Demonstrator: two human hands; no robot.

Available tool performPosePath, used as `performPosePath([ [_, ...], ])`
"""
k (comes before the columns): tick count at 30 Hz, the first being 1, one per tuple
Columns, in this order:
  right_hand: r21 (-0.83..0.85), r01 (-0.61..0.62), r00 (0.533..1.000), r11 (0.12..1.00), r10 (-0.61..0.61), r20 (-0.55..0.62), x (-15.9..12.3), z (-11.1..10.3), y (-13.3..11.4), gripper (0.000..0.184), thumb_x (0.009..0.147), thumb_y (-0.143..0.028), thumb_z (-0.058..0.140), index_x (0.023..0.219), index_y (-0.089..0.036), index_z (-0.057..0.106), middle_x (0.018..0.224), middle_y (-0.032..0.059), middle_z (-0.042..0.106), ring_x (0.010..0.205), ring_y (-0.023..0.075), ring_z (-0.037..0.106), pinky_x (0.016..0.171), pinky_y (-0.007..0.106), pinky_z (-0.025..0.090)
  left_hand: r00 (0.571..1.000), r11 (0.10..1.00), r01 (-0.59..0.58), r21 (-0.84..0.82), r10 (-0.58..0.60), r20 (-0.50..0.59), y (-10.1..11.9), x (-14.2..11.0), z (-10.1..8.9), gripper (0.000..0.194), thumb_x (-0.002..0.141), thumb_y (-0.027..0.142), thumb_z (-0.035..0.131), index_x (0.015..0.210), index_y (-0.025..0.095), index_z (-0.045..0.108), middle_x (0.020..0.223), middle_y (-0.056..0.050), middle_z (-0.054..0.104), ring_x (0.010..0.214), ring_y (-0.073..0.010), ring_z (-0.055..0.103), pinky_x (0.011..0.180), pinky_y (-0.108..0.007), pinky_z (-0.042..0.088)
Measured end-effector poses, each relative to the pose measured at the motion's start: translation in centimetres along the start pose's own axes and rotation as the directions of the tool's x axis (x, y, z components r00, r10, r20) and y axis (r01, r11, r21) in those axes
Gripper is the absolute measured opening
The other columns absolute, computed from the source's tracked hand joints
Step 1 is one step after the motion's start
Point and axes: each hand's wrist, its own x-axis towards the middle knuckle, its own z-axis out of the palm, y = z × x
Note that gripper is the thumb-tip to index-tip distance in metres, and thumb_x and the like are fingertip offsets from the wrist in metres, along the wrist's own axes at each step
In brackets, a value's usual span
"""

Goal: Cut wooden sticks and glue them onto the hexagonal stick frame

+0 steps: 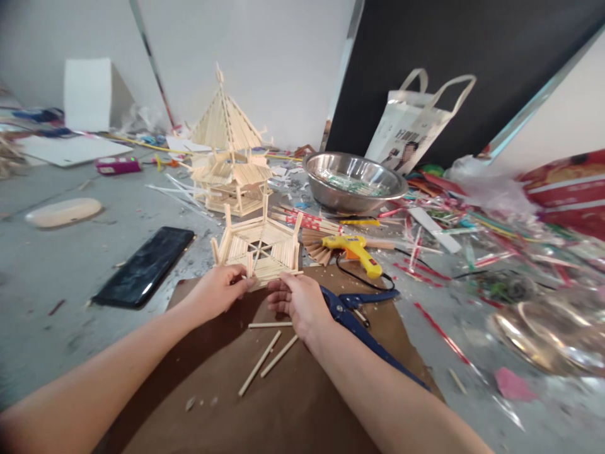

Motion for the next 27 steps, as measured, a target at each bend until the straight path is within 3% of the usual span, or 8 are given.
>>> performPosePath([
  [13,-0.033,-0.089,0.996,0.996,0.089,0.004,0.5,0.78,-0.11,0.012,0.074,-0.016,0.042,0.063,-0.012,0.048,0.045,-0.0022,0.054,0.034,0.0074,0.047,0.035,0.02,0.039,0.998,0.997,-0.052,0.053,0.049,0.049,-0.02,-0.11,-0.28,0.017,0.07,0.029,0.042,0.065,0.015,0.051,0.05,0.003,0.049,0.047,-0.0081,0.043,0.046,-0.018,0.028],
  [27,-0.055,-0.056,0.998,0.997,0.058,0.036,0.35,0.88,0.02,0.011,0.073,-0.018,0.044,0.062,-0.015,0.045,0.042,-0.0046,0.051,0.033,0.0083,0.045,0.035,0.021,0.038,0.999,0.999,-0.034,0.031,0.033,0.032,-0.05,-0.34,-0.4,0.019,0.068,0.032,0.045,0.058,0.016,0.045,0.049,0.004,0.047,0.046,-0.0077,0.041,0.044,-0.018,0.027],
])
